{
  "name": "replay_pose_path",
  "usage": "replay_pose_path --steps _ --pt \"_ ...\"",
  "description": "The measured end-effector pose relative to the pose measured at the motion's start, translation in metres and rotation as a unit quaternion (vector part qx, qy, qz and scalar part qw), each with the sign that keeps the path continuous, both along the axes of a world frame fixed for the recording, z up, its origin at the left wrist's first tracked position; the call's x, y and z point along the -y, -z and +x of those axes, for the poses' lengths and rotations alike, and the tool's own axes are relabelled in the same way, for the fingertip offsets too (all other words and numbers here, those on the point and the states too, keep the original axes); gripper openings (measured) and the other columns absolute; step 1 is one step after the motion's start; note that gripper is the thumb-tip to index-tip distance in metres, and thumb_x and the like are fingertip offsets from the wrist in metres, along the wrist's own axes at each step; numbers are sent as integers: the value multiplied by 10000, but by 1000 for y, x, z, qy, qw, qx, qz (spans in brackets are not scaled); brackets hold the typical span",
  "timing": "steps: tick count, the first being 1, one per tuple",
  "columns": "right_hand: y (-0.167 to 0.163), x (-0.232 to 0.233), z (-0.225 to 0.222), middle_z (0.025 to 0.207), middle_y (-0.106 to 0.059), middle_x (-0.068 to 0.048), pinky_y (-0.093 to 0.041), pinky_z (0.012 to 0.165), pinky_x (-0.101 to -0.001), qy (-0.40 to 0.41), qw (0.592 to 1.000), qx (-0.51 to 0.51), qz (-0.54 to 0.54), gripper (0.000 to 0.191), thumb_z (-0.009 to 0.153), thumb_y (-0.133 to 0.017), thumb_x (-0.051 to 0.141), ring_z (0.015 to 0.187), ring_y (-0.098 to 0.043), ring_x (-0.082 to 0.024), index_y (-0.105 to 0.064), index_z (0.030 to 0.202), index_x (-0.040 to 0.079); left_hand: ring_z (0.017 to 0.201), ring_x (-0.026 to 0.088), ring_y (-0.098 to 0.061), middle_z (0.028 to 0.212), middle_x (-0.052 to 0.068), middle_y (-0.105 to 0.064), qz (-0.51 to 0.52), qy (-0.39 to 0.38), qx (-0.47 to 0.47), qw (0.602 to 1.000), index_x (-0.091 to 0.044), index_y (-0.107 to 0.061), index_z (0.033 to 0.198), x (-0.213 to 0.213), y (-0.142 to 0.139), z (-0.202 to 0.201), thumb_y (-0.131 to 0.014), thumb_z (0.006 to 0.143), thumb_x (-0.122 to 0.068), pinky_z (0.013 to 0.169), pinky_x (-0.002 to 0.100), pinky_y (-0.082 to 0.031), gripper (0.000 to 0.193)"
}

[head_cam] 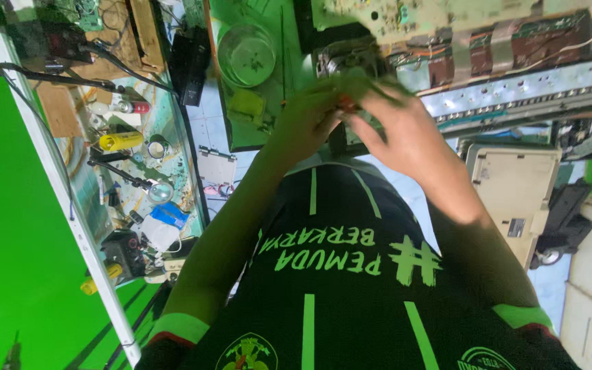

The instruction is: The person works on an open electronic device, using a screwdriver to remove and replace screws from an internal component, while also handling small wires and electronic parts by hand.

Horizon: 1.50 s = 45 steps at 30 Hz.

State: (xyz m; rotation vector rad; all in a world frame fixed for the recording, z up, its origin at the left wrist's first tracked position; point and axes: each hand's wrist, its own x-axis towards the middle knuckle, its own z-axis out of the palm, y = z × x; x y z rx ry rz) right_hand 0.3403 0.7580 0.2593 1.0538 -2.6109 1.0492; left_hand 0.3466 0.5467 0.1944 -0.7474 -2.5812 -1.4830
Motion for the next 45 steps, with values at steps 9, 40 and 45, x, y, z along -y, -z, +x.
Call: replay_pose_path --steps 9,40,45 --pt "-26 -15 -27 935 -733 -159 -583 779 -408 -20 1000 -13 2 331 827 -694 -40 825 -702 -299 -774 1134 56 1237 389 -643 1306 194 -678 20 -60 70 996 -31 -690 1220 -17 -44 -4 -694 970 -147 1067 437 -498 276" --pt "-35 -4 -26 1077 -756 -175 -593 724 -359 -50 995 -74 -50 208 946 -768 45 833 -737 -287 -735 1145 -4 1141 351 -624 1167 112 -692 -22 -100 -52 993 -87 -735 1099 -21 -16 -2 -740 876 -97 977 466 -508 223" --pt "-31 -8 -43 1128 -764 -156 -633 843 -340 -132 988 -56 -58 198 1000 -760 10 928 -770 -273 -727 1193 -20 1268 353 -594 1312 121 -643 27 -55 -43 997 -62 -685 1203 -20 -10 -7 -712 1002 -121 1096 457 -480 211"
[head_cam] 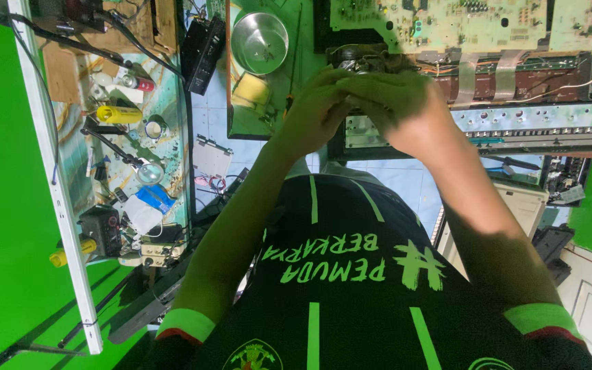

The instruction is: The person works on an open electronic device, using a screwdriver to remove and replace screws from an internal component, while also handling small wires and electronic parts by hand.

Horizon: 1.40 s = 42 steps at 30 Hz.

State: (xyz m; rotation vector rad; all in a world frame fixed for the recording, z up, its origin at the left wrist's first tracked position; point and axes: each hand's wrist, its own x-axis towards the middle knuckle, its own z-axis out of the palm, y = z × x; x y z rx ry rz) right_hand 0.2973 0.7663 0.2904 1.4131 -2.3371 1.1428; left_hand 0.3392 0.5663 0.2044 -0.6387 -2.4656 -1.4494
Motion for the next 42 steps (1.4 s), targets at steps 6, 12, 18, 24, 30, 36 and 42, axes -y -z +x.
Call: replay_pose_path --steps 6,12,18,24,30,36,42 --pt "3 7 16 1105 -783 -176 -611 716 -309 106 993 -48 31 163 1014 -796 5 878 -773 -256 -764 1172 -18 1181 365 -627 1261 162 -669 9 -31 41 999 -49 -680 1192 -9 -6 5 -725 933 -143 1071 476 -458 279" --pt "5 3 12 1089 -759 -194 -617 740 -354 42 999 29 0 230 988 -753 30 864 -754 -295 -729 1201 -51 1129 366 -643 1155 136 -701 -65 -76 13 995 -78 -701 1096 -9 -4 8 -739 911 -113 1082 492 -448 192" --pt "19 -2 1 1056 -777 -154 -605 688 -332 22 999 20 35 202 1043 -718 28 803 -760 -251 -742 1243 24 1251 371 -599 1356 166 -636 3 -48 35 998 -83 -679 1238 -3 5 11 -678 984 -98 1085 454 -484 255" --pt "12 6 27 1023 -786 -175 -587 640 -347 156 987 10 32 203 974 -782 30 761 -752 -269 -748 1173 6 1228 314 -630 1274 97 -675 -65 -148 -25 986 -80 -681 1244 -22 3 18 -764 921 -159 1164 539 -404 343" --pt "9 -4 4 1087 -758 -177 -635 759 -336 31 998 50 17 274 954 -745 7 872 -757 -279 -725 1226 19 1201 329 -636 1221 100 -691 -35 -94 -7 995 -118 -700 1148 -11 0 12 -749 927 -161 1103 486 -454 230" --pt "9 -3 2 1070 -776 -157 -597 679 -351 73 996 -6 43 234 934 -755 -24 788 -752 -278 -760 1160 39 1241 398 -608 1330 190 -647 -22 -56 36 998 -86 -714 1188 -2 -2 -1 -727 974 -181 1071 489 -465 235" --pt "6 8 21 1113 -790 -163 -534 582 -346 160 986 -33 23 214 951 -781 -20 717 -741 -218 -758 1163 2 1254 337 -617 1271 137 -708 -39 -134 68 988 -104 -725 1198 -15 -11 9 -736 930 -239 1142 501 -428 300"
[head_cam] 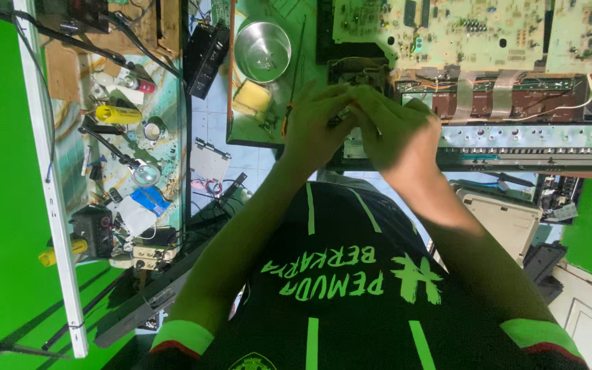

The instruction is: The person works on an open electronic device, using a screwdriver to remove and replace screws from an internal component, while also handling small wires and electronic parts by hand.

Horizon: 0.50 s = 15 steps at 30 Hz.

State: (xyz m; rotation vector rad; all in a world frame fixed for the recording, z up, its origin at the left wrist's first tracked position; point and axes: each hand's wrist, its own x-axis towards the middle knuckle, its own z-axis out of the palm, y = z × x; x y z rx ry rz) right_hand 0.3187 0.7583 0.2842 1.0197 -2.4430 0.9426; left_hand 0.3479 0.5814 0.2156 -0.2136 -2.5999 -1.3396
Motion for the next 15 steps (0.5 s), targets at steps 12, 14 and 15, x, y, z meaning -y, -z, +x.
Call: replay_pose_path --steps 12,14,15 --pt "0 -14 -27 1001 -765 -127 -601 728 -338 -119 993 -7 -6 177 1010 -801 40 846 -750 -244 -740 1176 30 1304 300 -601 1233 117 -726 -50 31 -41 997 -128 -742 1196 7 2 -8 -715 974 -247 1244 606 -176 253" --pt "-3 -11 -18 950 -752 -137 -580 679 -331 -77 997 -9 -3 182 1030 -804 15 811 -744 -234 -747 1202 6 1235 301 -630 1271 150 -700 -19 -1 6 1000 -123 -726 1222 2 1 -2 -727 958 -272 1176 547 -279 303" --pt "-3 -9 -15 870 -747 -134 -551 606 -339 -56 998 6 12 172 1004 -803 24 719 -725 -227 -761 1168 -1 1188 296 -653 1268 141 -697 3 -13 52 999 -133 -721 1219 0 1 -1 -738 936 -284 1112 499 -373 322"
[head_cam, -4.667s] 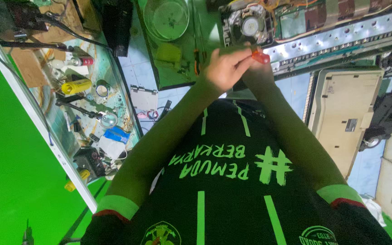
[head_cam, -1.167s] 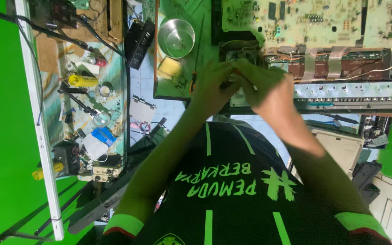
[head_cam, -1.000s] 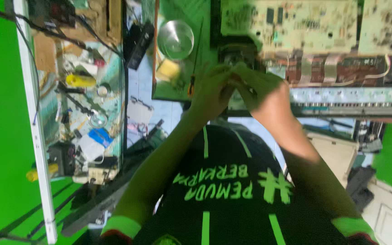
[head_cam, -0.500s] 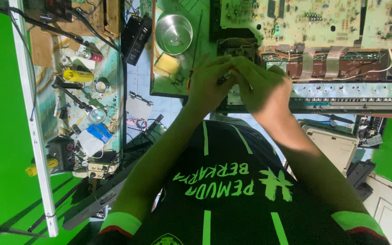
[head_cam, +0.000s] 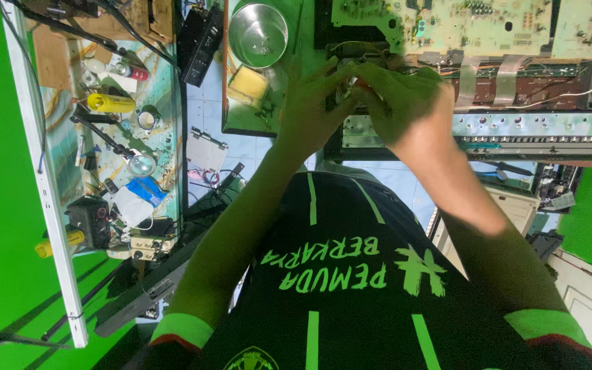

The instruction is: The person works on an open electronic device, using a screwdriver to remove and replace screws from an internal component, while also handling small wires and electronic parts by hand.

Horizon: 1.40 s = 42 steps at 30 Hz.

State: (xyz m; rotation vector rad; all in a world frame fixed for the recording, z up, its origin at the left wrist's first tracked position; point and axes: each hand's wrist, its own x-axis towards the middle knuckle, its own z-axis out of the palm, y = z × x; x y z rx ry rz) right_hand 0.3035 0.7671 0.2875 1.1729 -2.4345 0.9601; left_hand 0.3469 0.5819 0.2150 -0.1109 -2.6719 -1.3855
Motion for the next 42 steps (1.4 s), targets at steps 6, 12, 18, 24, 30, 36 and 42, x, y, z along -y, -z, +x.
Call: replay_pose_path --steps 6,12,18,24,30,36,42 --pt "-1 9 11 929 -769 -111 -549 611 -349 31 999 -13 18 185 1007 -813 92 664 -679 -208 -745 1165 24 952 298 -755 1151 111 -742 -37 -22 -141 989 -110 -715 1027 -9 9 2 -767 876 -140 1231 561 -250 162" --pt "8 -7 -24 1013 -755 -153 -609 684 -335 -154 986 61 -21 234 1020 -759 34 764 -736 -232 -707 1242 -18 773 171 -710 1066 30 -744 54 7 32 998 -156 -729 1096 -1 12 0 -730 952 -224 983 466 -458 159" --pt "16 -2 -14 969 -764 -119 -584 648 -324 -64 998 -10 -21 171 1054 -809 73 743 -739 -213 -715 1190 31 1019 293 -733 1143 136 -751 -6 23 -84 996 -65 -743 1116 -1 5 -5 -771 927 -206 1090 492 -386 237" --pt "20 7 9 916 -765 -111 -526 584 -346 55 998 27 -24 187 1024 -806 21 673 -724 -183 -718 1188 3 1158 310 -713 1232 130 -720 -40 -8 -137 990 -57 -732 1186 -9 7 -1 -742 940 -162 1229 562 -275 268" --pt "9 -10 -16 996 -735 -179 -585 738 -344 -134 988 61 -45 320 973 -771 6 821 -731 -267 -678 1273 -55 1214 286 -661 1173 67 -748 -67 67 -119 988 -155 -763 1111 1 -1 -3 -745 934 -161 1186 559 -307 178" --pt "14 -1 -14 983 -754 -134 -587 744 -364 -67 997 3 -25 213 1008 -834 74 818 -735 -263 -713 1177 27 1207 285 -659 871 32 -643 -71 14 -112 991 -155 -761 1085 -1 4 -6 -763 907 -212 1115 549 -344 187" --pt "20 14 10 878 -773 -125 -520 523 -293 38 999 35 -13 102 1058 -798 72 651 -722 -179 -741 1112 8 1128 248 -696 1069 40 -757 -66 4 -89 994 -133 -736 1078 -5 17 3 -750 926 -216 1158 586 -355 174"
